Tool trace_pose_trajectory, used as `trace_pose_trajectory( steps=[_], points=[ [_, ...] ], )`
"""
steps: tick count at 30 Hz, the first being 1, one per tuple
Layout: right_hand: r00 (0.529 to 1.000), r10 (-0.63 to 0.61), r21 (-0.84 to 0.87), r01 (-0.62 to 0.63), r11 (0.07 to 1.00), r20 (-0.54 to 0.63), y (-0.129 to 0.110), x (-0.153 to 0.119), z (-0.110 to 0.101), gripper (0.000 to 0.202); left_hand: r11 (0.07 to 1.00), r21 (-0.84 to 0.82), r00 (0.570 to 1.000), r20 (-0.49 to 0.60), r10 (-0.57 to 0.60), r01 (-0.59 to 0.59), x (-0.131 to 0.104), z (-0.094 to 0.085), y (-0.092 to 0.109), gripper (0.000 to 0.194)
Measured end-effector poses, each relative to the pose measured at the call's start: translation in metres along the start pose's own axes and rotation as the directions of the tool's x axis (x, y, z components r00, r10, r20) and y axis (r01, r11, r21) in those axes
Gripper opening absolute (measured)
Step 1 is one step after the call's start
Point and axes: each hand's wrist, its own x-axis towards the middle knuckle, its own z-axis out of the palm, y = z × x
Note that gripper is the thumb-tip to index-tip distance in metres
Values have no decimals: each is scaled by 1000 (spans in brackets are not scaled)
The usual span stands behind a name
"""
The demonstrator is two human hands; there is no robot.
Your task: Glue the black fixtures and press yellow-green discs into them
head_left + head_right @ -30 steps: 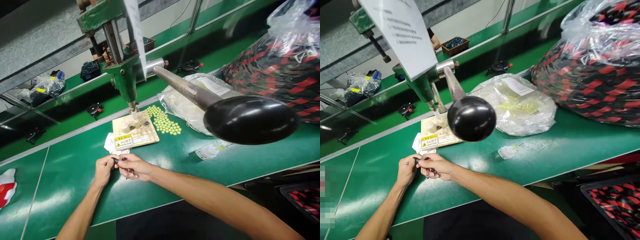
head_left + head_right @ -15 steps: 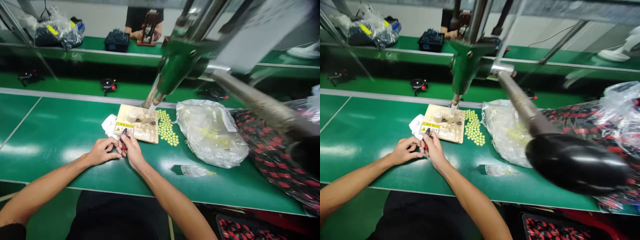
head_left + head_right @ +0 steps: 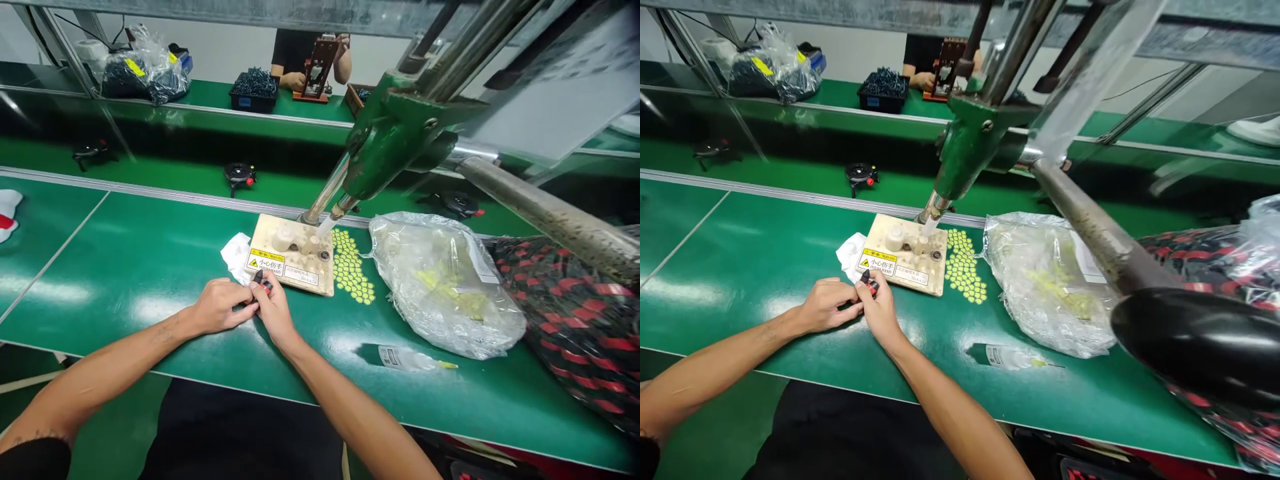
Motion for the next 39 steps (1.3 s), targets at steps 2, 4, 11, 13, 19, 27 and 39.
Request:
trace_pose_trajectory(
  steps=[2, 4, 11, 13, 19, 27, 39],
  points=[
    [1000, 12, 11, -12, 1000, 4, -1, -1, 1, 31, 999, -20, 1000, -2, 26, -26, 0, -1, 2, 30],
    [999, 30, 28, -30, 999, 14, -3, -2, 1, 31, 998, -53, 999, -34, 21, -23, -1, -1, 3, 28],
    [998, 59, 99, -59, 993, -2, -9, -5, 3, 31, 986, -150, 978, -181, -100, 73, -4, 2, -1, 24],
    [998, 60, 115, -57, 992, -17, -11, -6, 3, 31, 988, -147, 976, -199, -83, 54, -4, 3, -3, 28],
    [996, 70, 171, -59, 984, -62, -11, -10, 4, 30, 996, -59, 960, -274, 49, -67, -4, 4, -1, 31],
    [992, 55, 231, -28, 973, -111, -11, -13, 7, 32, 969, 37, 915, -321, 243, -245, 1, 3, 4, 17],
    [988, 122, 296, -144, 944, 92, -15, -9, 6, 64, 823, -516, 941, -86, -326, 238, 1, -1, 2, 34]
  ],
)
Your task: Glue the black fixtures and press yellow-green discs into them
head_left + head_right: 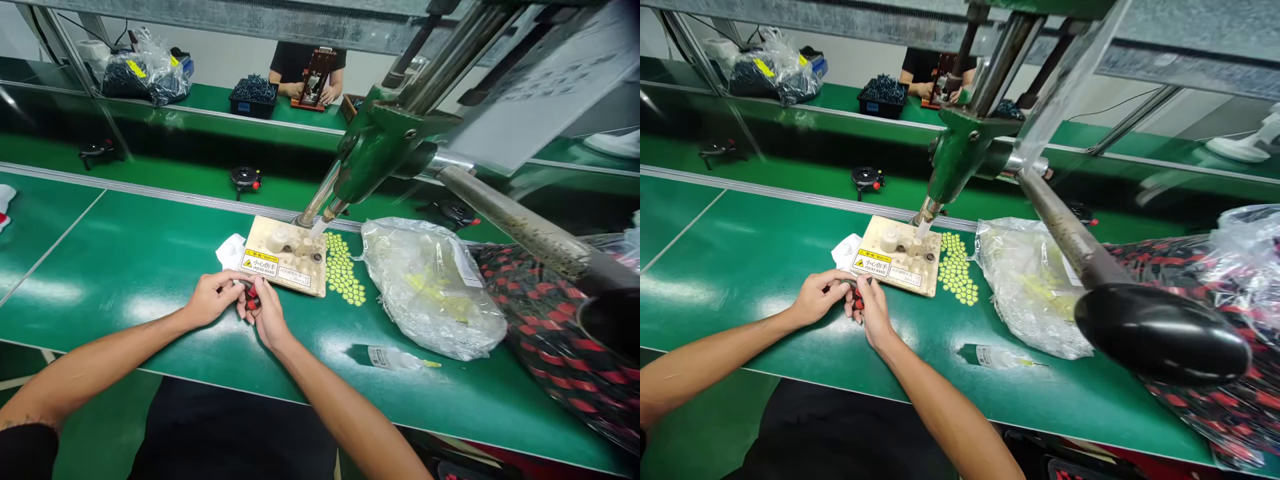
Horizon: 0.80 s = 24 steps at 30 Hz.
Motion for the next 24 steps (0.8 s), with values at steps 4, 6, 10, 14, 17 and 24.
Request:
trace_pose_trajectory(
  steps=[4, 6, 10, 14, 17, 24],
  points=[
    [987, 111, 26, -115, 993, 119, -7, 0, -2, 60, 978, -166, 986, -92, -139, 122, 9, -8, -1, 44],
    [970, 168, 33, -177, 984, 173, -9, 0, -4, 61, 958, -231, 982, -40, -182, 168, 11, -9, 0, 49],
    [955, 207, 19, -216, 976, 211, -9, 2, -6, 63, 816, -461, 933, 91, -348, 349, 14, -6, 4, 43],
    [969, 148, 28, -157, 987, 196, -8, 4, -7, 64, 553, -709, 861, 153, -486, 438, 23, -10, 10, 30],
    [973, 106, -14, -105, 994, 206, -5, 5, -8, 61, 531, -723, 841, 128, -526, 442, 29, -17, 9, 33],
    [967, 85, -104, -62, 993, 238, 3, 6, -10, 55, 572, -665, 833, 141, -535, 480, 25, -20, 7, 28]
  ],
)
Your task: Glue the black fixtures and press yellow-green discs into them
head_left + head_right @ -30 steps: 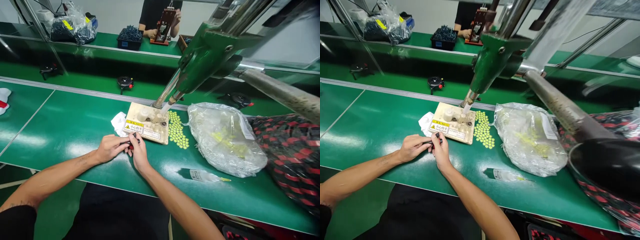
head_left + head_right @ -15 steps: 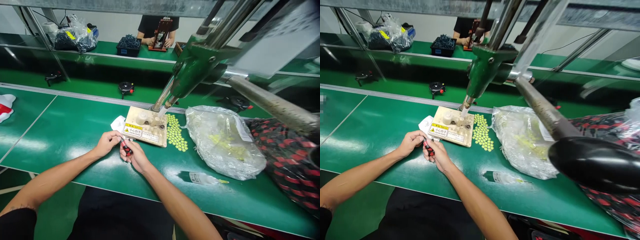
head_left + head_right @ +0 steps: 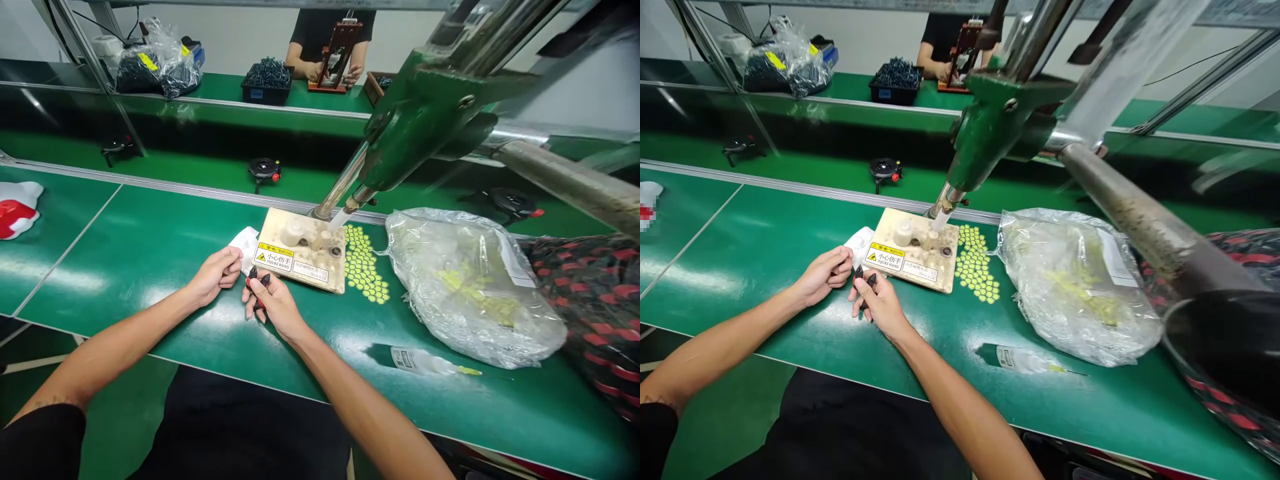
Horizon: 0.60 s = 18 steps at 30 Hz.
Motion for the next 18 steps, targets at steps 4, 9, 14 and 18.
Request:
trace_pose_trajectory(
  steps=[4, 9, 14, 18],
  points=[
    [999, -41, -24, 41, 999, -26, -1, 0, -1, 54, 999, -30, 1000, 25, -16, 17, -1, 3, -1, 32],
    [995, -78, -59, 75, 995, -56, -4, 0, -1, 51, 995, 95, 998, 67, -18, 12, -1, 3, -1, 38],
    [995, -78, -90, 73, 993, -55, -5, -1, -1, 51, 989, 140, 998, 46, 34, -40, -4, 4, 2, 44],
    [995, -62, -77, 56, 995, -76, -5, -2, -1, 52, 991, 106, 997, 8, 80, -80, -5, 6, 3, 54]
  ],
)
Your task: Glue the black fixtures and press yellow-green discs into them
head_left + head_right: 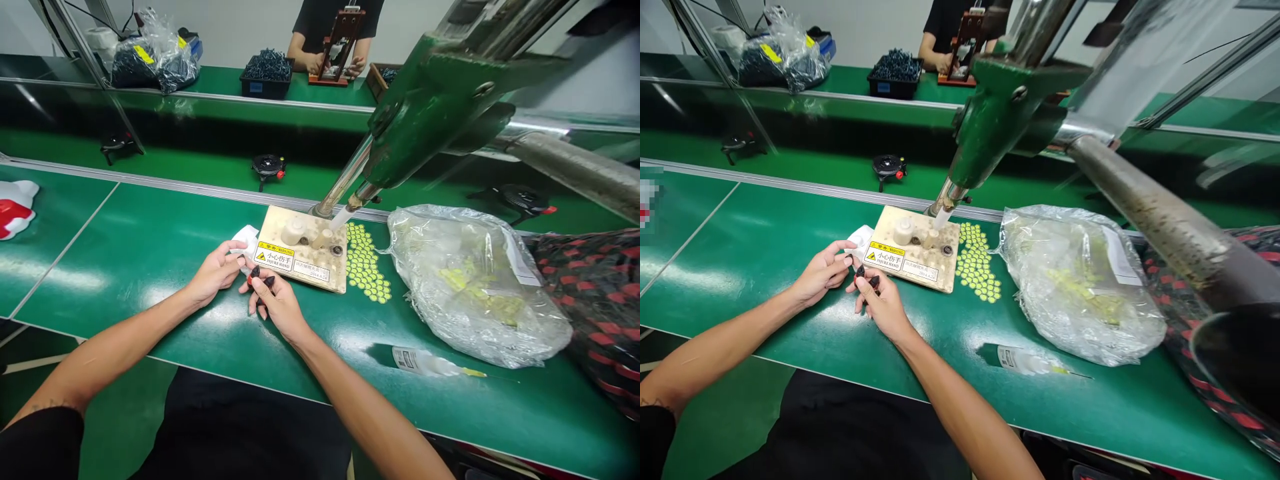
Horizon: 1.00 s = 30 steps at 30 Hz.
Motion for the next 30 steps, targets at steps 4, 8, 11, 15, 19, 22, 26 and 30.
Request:
trace_pose_trajectory(
  steps=[4, 8, 11, 15, 19, 22, 26, 30],
  points=[
    [1000, -4, 7, 4, 1000, -24, -1, -1, 0, 52, 1000, 20, 1000, 7, 23, -23, 1, -2, -2, 47],
    [999, -34, -29, 33, 999, -25, -2, -2, -1, 50, 999, 40, 998, 62, 26, -28, 0, -3, -3, 43],
    [999, -30, -73, 29, 997, -16, -2, -2, -1, 51, 998, 61, 992, 124, -3, -4, -2, -1, -3, 39],
    [1000, -9, -149, 11, 989, 16, -5, -3, -1, 51, 997, 71, 992, 129, 10, -19, -2, 0, -3, 41],
    [999, -21, -134, 18, 991, -26, -6, -4, -1, 50, 990, 110, 991, 113, 74, -86, -1, -1, -5, 43],
    [999, -16, -147, 12, 989, -30, -4, -3, -1, 51, 983, 153, 988, 135, 80, -101, -1, -3, -7, 45],
    [998, -33, -205, 24, 978, -44, -2, -5, 0, 50, 978, 192, 992, 114, 60, -81, 1, -6, -10, 50],
    [990, -99, -286, 67, 956, -97, -4, -8, 4, 42, 983, 175, 996, 82, 30, -44, 1, -7, -10, 56]
  ],
)
